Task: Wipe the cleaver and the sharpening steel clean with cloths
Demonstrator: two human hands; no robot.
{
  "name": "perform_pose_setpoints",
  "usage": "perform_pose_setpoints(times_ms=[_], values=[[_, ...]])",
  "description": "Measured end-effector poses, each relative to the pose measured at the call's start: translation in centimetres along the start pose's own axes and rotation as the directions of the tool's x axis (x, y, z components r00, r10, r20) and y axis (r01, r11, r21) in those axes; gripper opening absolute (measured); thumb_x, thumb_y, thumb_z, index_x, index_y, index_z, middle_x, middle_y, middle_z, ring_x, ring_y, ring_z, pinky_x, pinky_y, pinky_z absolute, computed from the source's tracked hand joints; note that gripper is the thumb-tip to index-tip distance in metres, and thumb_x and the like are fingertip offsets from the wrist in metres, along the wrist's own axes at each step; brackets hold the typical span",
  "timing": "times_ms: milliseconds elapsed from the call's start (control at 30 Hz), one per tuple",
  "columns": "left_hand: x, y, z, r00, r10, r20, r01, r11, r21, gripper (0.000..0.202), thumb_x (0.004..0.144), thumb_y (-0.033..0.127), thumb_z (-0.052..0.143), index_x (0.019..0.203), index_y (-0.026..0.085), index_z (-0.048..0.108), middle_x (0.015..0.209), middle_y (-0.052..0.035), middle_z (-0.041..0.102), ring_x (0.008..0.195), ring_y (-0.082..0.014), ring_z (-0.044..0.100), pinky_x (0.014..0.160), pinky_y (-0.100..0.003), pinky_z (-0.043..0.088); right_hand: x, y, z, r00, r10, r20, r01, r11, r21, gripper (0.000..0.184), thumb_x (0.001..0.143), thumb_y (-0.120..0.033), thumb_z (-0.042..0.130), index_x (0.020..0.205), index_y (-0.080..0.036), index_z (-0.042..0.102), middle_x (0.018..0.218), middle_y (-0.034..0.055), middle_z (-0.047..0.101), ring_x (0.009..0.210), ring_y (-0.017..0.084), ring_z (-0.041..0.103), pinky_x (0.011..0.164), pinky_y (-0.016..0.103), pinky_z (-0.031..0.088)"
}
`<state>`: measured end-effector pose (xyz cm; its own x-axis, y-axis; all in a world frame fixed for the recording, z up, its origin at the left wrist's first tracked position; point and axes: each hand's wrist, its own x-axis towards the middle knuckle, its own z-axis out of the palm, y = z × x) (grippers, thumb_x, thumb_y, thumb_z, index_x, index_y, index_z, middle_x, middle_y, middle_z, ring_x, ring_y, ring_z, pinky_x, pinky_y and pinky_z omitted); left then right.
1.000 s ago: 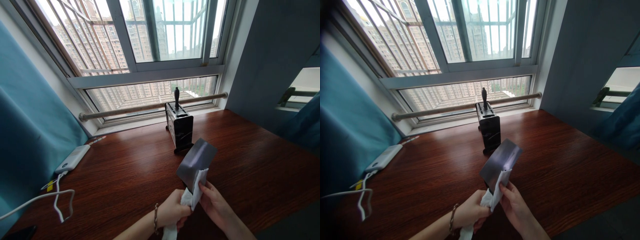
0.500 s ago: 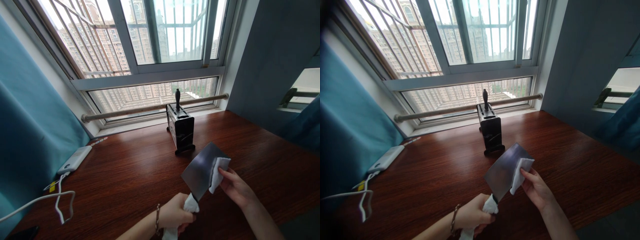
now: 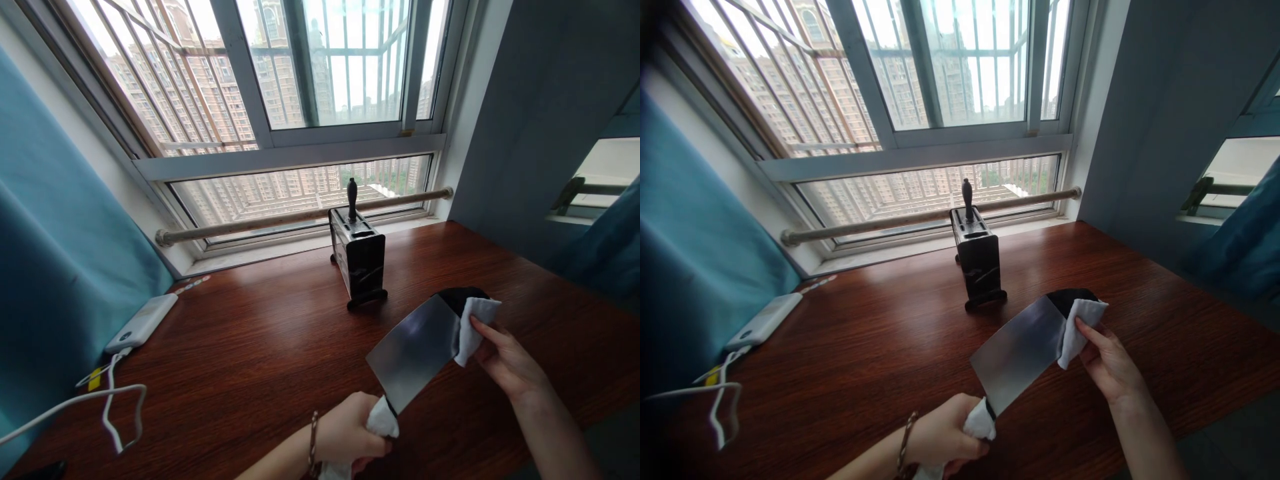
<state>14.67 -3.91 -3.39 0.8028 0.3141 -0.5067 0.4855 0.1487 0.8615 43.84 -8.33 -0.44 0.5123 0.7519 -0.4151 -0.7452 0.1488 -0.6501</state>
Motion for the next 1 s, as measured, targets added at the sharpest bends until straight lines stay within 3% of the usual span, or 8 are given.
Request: perform_pose_setpoints(times_ms=[233,433,533,633,700,767,867,1000], values=[[-0.3,0.7,-0.4,0.998,-0.030,0.046,0.027,0.998,0.057,0.010,0.061,0.021,0.056,0.064,0.016,0.047,0.044,0.0050,0.045,0.032,-0.0073,0.039,0.027,-0.016,0.028,-0.4,-0.6,-1.7,0.950,0.139,0.279,-0.036,0.938,-0.345,0.028,0.065,-0.014,0.082,0.089,-0.012,0.068,0.080,0.0074,0.066,0.063,0.015,0.061,0.054,0.021,0.053],[-0.1,0.8,-0.5,0.995,-0.070,0.072,0.064,0.995,0.080,0.012,0.060,0.022,0.059,0.063,0.017,0.048,0.044,0.0044,0.047,0.033,-0.0089,0.040,0.028,-0.018,0.031,0.5,-1.0,-2.8,0.982,0.038,0.185,0.041,0.912,-0.409,0.038,0.054,-0.017,0.087,0.087,-0.012,0.068,0.081,0.0078,0.066,0.067,0.017,0.061,0.057,0.022,0.052],[0.0,0.9,-0.6,0.994,-0.079,0.072,0.073,0.994,0.082,0.012,0.059,0.021,0.059,0.062,0.017,0.048,0.044,0.0046,0.046,0.033,-0.0085,0.040,0.029,-0.018,0.031,1.0,-1.1,-3.5,0.978,-0.192,0.086,0.210,0.887,-0.412,0.047,0.049,-0.024,0.088,0.090,-0.017,0.067,0.088,0.0050,0.066,0.077,0.018,0.060,0.067,0.021,0.051],[0.0,1.0,-0.7,0.994,-0.088,0.064,0.084,0.994,0.065,0.011,0.059,0.021,0.058,0.062,0.017,0.048,0.044,0.0048,0.047,0.033,-0.0085,0.040,0.029,-0.018,0.031,0.3,-1.2,-3.3,0.827,-0.553,0.100,0.467,0.577,-0.671,0.040,0.062,-0.041,0.080,0.094,-0.021,0.066,0.096,0.0048,0.064,0.088,0.022,0.057,0.082,0.030,0.047],[0.0,1.0,-0.7,0.994,-0.092,0.054,0.090,0.995,0.042,0.012,0.059,0.021,0.058,0.063,0.017,0.048,0.044,0.0048,0.047,0.033,-0.0092,0.041,0.028,-0.019,0.032,-0.9,-0.5,-2.5,0.663,-0.627,0.409,0.623,0.159,-0.765,0.032,0.076,-0.043,0.067,0.100,-0.022,0.066,0.105,0.0069,0.061,0.097,0.027,0.055,0.091,0.039,0.041],[0.0,1.0,-0.7,0.995,-0.093,0.046,0.092,0.996,0.016,0.012,0.059,0.021,0.057,0.063,0.017,0.047,0.044,0.0046,0.048,0.032,-0.0098,0.041,0.027,-0.019,0.033,-2.4,1.2,-1.4,0.474,-0.511,0.717,0.796,-0.098,-0.597,0.026,0.086,-0.036,0.057,0.107,-0.022,0.065,0.124,0.0061,0.051,0.113,0.028,0.047,0.100,0.040,0.033],[0.1,1.0,-0.7,0.996,-0.090,0.026,0.091,0.995,-0.031,0.012,0.058,0.020,0.056,0.064,0.016,0.047,0.044,0.0048,0.048,0.031,-0.0095,0.041,0.027,-0.019,0.034,-4.4,5.4,-0.1,0.383,-0.262,0.886,0.867,-0.228,-0.442,0.035,0.095,-0.025,0.044,0.128,-0.017,0.051,0.133,0.0057,0.045,0.124,0.023,0.039,0.106,0.035,0.030],[0.2,1.0,-0.7,0.998,-0.058,-0.028,0.054,0.990,-0.134,0.015,0.059,0.020,0.053,0.071,0.017,0.044,0.042,0.0068,0.045,0.032,-0.0084,0.040,0.031,-0.019,0.036,-6.5,10.1,0.6,0.280,-0.010,0.960,0.921,-0.278,-0.272,0.036,0.093,-0.019,0.045,0.126,-0.008,0.052,0.133,0.0085,0.045,0.125,0.022,0.038,0.102,0.031,0.038]])
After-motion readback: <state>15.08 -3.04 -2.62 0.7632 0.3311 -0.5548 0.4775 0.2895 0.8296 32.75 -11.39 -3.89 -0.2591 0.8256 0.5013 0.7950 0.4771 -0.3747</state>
